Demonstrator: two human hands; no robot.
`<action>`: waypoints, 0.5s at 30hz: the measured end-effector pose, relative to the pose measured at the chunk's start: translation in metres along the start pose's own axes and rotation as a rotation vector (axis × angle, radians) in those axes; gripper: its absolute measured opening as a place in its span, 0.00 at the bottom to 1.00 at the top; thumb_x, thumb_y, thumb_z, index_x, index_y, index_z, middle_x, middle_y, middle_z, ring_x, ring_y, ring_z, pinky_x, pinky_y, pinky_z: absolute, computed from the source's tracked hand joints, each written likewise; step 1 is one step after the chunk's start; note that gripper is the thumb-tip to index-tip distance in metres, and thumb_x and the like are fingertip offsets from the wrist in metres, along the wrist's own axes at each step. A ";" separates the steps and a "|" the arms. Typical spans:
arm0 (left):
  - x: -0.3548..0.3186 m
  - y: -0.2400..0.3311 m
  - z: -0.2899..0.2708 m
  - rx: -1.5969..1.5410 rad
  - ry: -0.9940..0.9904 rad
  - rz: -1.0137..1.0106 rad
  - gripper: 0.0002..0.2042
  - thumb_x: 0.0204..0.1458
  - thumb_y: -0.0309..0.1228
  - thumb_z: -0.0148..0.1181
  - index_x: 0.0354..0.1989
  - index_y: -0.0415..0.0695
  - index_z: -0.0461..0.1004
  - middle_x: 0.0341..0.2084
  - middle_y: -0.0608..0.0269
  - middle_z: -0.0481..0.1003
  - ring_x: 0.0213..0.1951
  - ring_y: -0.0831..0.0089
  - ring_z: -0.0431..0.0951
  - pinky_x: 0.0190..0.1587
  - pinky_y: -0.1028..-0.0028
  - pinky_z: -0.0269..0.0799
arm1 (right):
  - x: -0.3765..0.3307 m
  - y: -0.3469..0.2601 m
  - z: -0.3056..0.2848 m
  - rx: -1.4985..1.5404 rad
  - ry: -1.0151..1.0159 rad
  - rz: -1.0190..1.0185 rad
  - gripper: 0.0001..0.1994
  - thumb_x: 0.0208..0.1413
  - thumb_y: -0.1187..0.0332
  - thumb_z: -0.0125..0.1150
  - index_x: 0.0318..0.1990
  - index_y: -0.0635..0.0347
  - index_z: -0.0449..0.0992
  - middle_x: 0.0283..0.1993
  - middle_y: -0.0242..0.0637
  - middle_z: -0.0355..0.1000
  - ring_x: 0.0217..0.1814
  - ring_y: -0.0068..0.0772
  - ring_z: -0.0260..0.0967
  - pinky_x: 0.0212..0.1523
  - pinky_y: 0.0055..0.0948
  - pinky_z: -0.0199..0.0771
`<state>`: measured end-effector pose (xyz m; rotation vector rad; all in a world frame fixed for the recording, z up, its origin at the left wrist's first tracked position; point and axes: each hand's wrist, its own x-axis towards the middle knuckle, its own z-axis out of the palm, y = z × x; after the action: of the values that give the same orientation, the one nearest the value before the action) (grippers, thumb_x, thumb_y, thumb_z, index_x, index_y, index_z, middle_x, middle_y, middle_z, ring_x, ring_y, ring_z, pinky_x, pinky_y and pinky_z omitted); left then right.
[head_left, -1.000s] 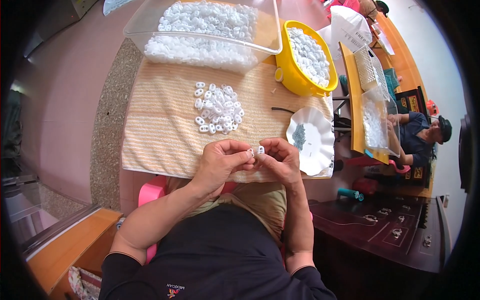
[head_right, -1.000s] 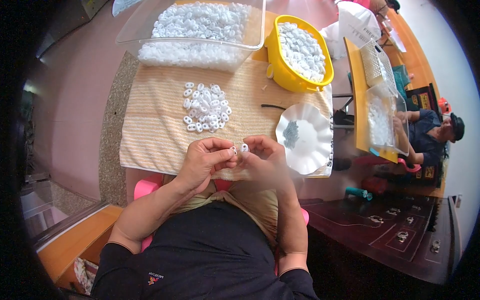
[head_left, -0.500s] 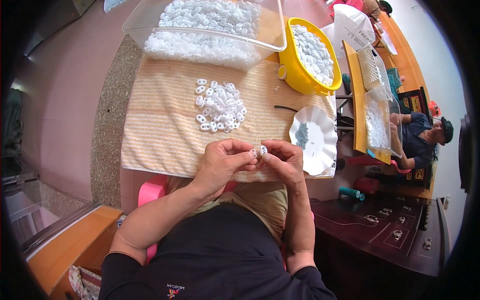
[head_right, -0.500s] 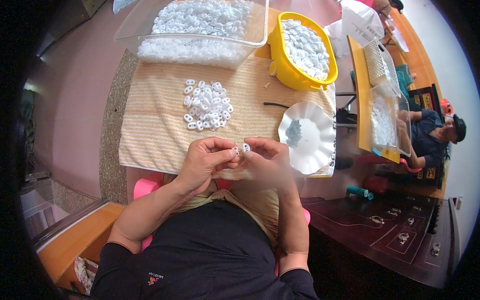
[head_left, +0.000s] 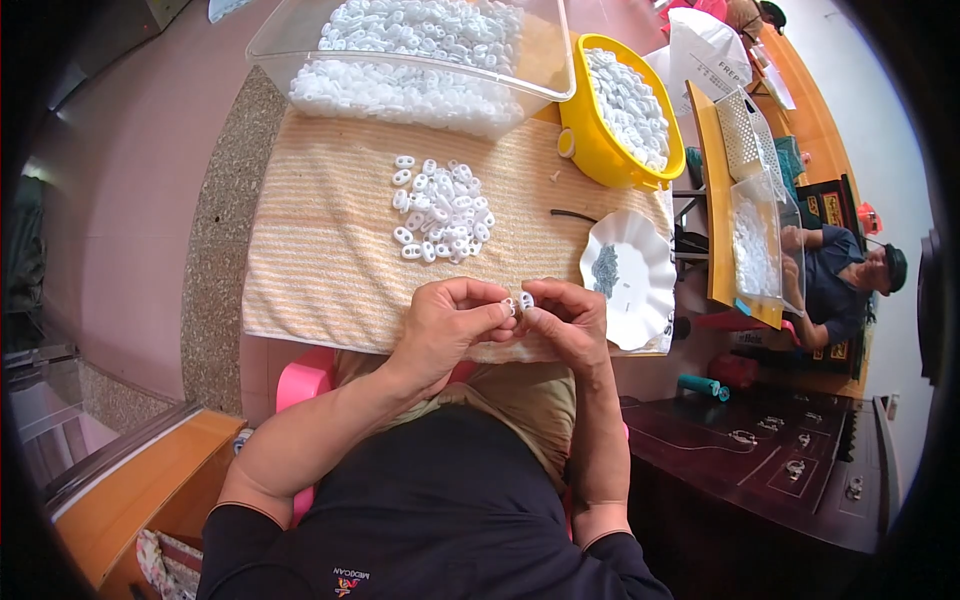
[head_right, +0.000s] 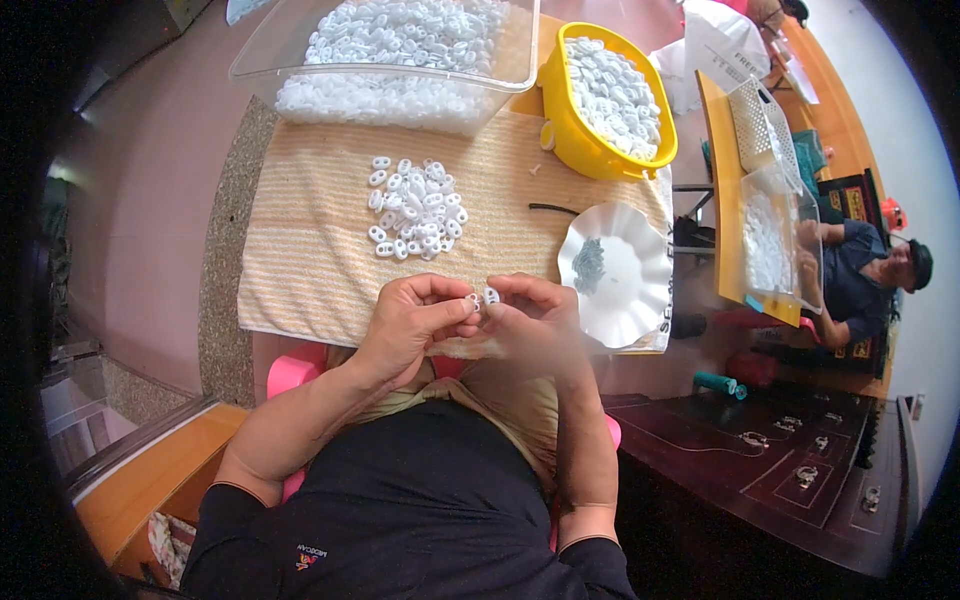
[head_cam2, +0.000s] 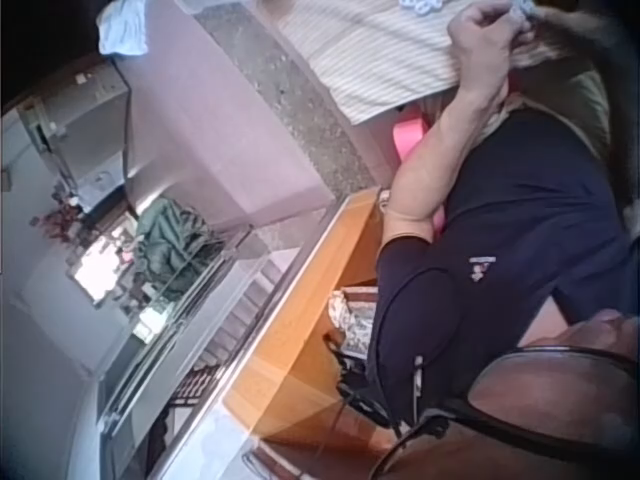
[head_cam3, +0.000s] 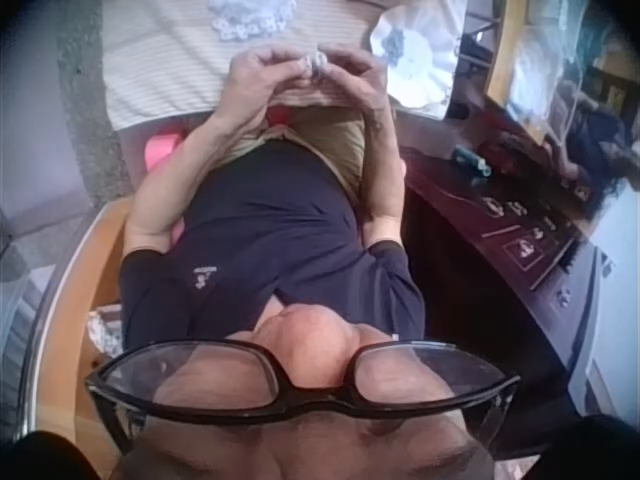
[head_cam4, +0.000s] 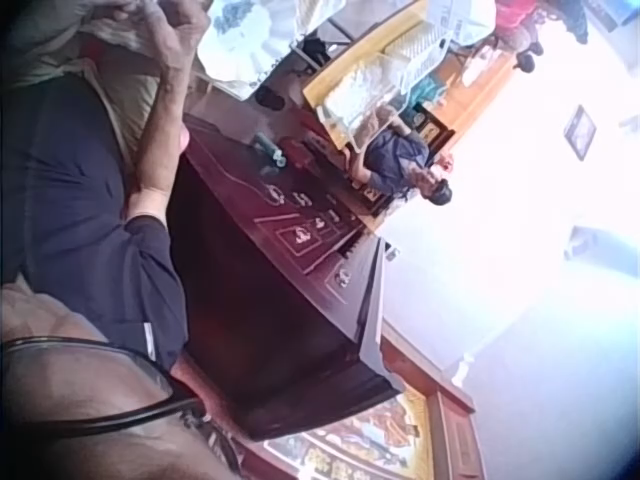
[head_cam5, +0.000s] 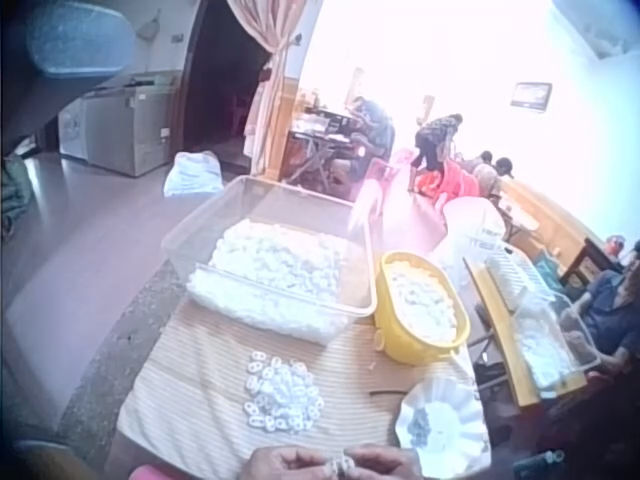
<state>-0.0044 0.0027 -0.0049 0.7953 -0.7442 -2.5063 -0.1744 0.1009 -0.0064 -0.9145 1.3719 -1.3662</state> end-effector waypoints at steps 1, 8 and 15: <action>0.000 0.000 0.000 -0.001 -0.001 -0.001 0.07 0.52 0.22 0.60 0.38 0.35 0.74 0.31 0.57 0.78 0.31 0.76 0.79 0.36 0.78 0.78 | 0.000 0.000 0.001 0.004 0.002 0.002 0.14 0.54 0.82 0.58 0.49 0.72 0.72 0.37 0.45 0.76 0.36 0.32 0.75 0.39 0.29 0.78; 0.000 -0.001 -0.001 0.001 -0.011 0.003 0.07 0.52 0.22 0.60 0.38 0.35 0.74 0.31 0.58 0.78 0.31 0.76 0.79 0.36 0.78 0.78 | 0.000 -0.002 0.003 0.037 -0.001 0.007 0.14 0.54 0.82 0.58 0.49 0.72 0.72 0.38 0.43 0.76 0.37 0.30 0.75 0.40 0.28 0.78; 0.001 -0.002 -0.001 0.014 -0.036 0.018 0.06 0.52 0.22 0.60 0.38 0.35 0.74 0.30 0.58 0.78 0.31 0.76 0.78 0.36 0.78 0.78 | -0.001 -0.005 0.005 0.053 -0.008 0.014 0.13 0.53 0.82 0.60 0.47 0.71 0.74 0.39 0.39 0.75 0.39 0.25 0.74 0.41 0.23 0.76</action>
<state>-0.0052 0.0033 -0.0070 0.7467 -0.7781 -2.5076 -0.1696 0.0999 -0.0008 -0.8734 1.3276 -1.3801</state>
